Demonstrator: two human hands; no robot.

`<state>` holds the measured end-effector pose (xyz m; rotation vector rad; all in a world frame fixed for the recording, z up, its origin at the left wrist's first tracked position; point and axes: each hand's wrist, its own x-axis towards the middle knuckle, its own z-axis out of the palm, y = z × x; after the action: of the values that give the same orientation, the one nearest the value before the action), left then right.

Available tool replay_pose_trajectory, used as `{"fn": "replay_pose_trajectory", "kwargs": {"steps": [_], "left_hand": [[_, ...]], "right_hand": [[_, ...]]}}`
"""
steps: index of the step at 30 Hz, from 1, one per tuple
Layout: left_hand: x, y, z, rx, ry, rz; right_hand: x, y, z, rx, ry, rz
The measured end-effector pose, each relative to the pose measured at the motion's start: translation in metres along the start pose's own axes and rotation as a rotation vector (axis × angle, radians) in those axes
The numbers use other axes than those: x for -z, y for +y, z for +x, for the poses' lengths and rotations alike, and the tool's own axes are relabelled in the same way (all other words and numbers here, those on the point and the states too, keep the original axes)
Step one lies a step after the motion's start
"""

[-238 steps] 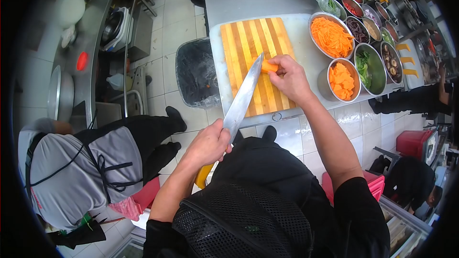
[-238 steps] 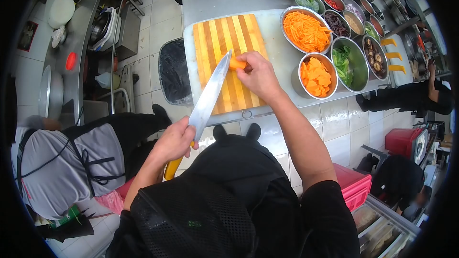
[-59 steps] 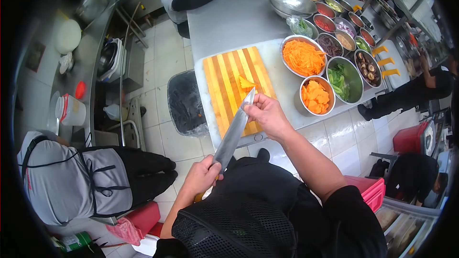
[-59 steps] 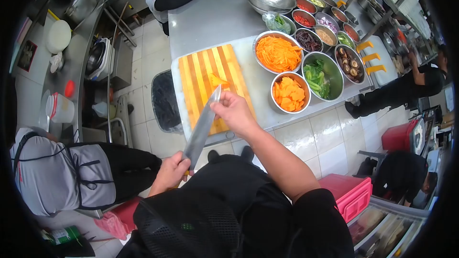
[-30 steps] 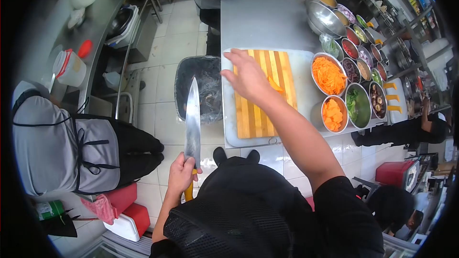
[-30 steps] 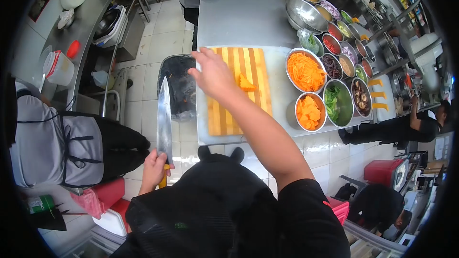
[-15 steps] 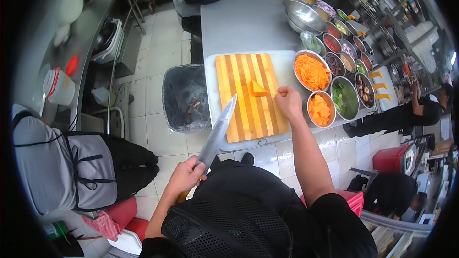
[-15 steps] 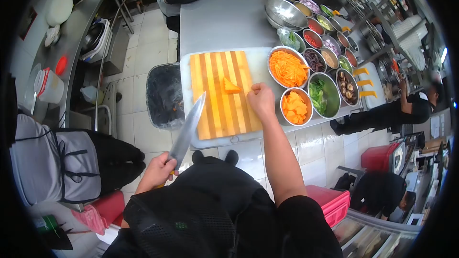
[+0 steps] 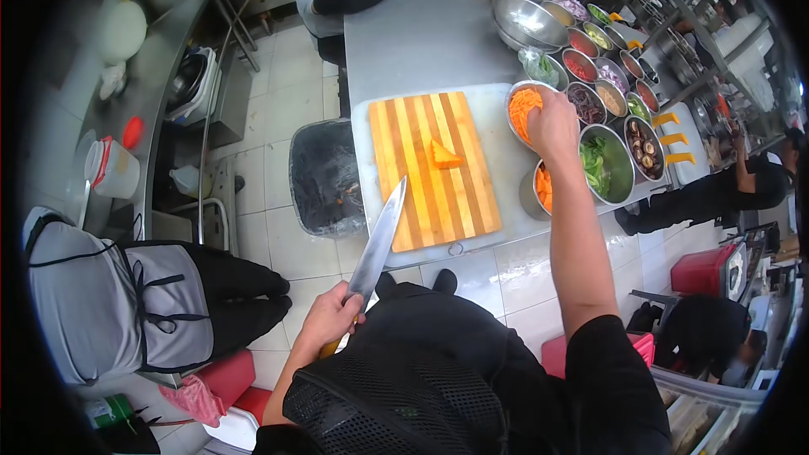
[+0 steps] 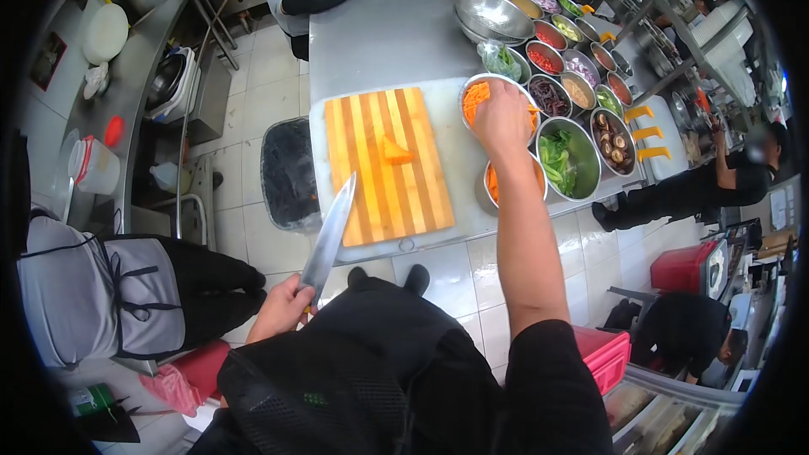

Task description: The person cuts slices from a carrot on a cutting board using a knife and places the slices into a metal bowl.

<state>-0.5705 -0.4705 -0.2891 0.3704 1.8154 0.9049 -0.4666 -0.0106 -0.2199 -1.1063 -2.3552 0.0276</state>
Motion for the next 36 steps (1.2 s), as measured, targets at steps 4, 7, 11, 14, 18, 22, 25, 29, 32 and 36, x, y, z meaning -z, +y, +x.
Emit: {"fn": "replay_pose_trajectory", "kwargs": {"steps": [4, 7, 11, 14, 18, 22, 25, 29, 32, 36], "left_hand": [[-0.006, -0.006, 0.0, -0.017, 0.033, 0.019], [-0.01, 0.004, 0.002, -0.024, 0.053, 0.027], [-0.009, 0.027, -0.003, -0.037, 0.082, 0.079], [-0.01, 0.03, -0.004, -0.027, 0.09, 0.104], [-0.012, 0.029, 0.001, -0.023, 0.106, 0.111], [-0.014, 0.041, 0.003, -0.008, 0.118, 0.124], [-0.017, 0.038, 0.004, 0.0, 0.117, 0.125], [-0.02, 0.038, 0.006, 0.011, 0.115, 0.118], [-0.021, 0.038, 0.005, 0.01, 0.12, 0.092], [-0.02, 0.024, 0.009, -0.119, 0.133, -0.017]], "right_hand": [[0.002, -0.034, -0.026, 0.099, -0.351, 0.177], [-0.024, -0.061, -0.071, -0.012, -0.613, 0.396], [0.002, -0.077, -0.091, -0.166, -0.856, 0.583], [-0.015, -0.057, -0.093, 0.189, -0.478, 0.38], [-0.043, -0.054, -0.088, 0.377, -0.463, 0.514], [-0.058, -0.062, -0.097, 0.296, -0.47, 0.527], [-0.058, -0.061, -0.11, 0.279, -0.408, 0.576], [-0.059, -0.06, -0.115, 0.274, -0.383, 0.606], [-0.058, -0.061, -0.117, 0.301, -0.323, 0.58], [-0.045, -0.064, -0.095, -0.115, -0.685, 0.752]]}}
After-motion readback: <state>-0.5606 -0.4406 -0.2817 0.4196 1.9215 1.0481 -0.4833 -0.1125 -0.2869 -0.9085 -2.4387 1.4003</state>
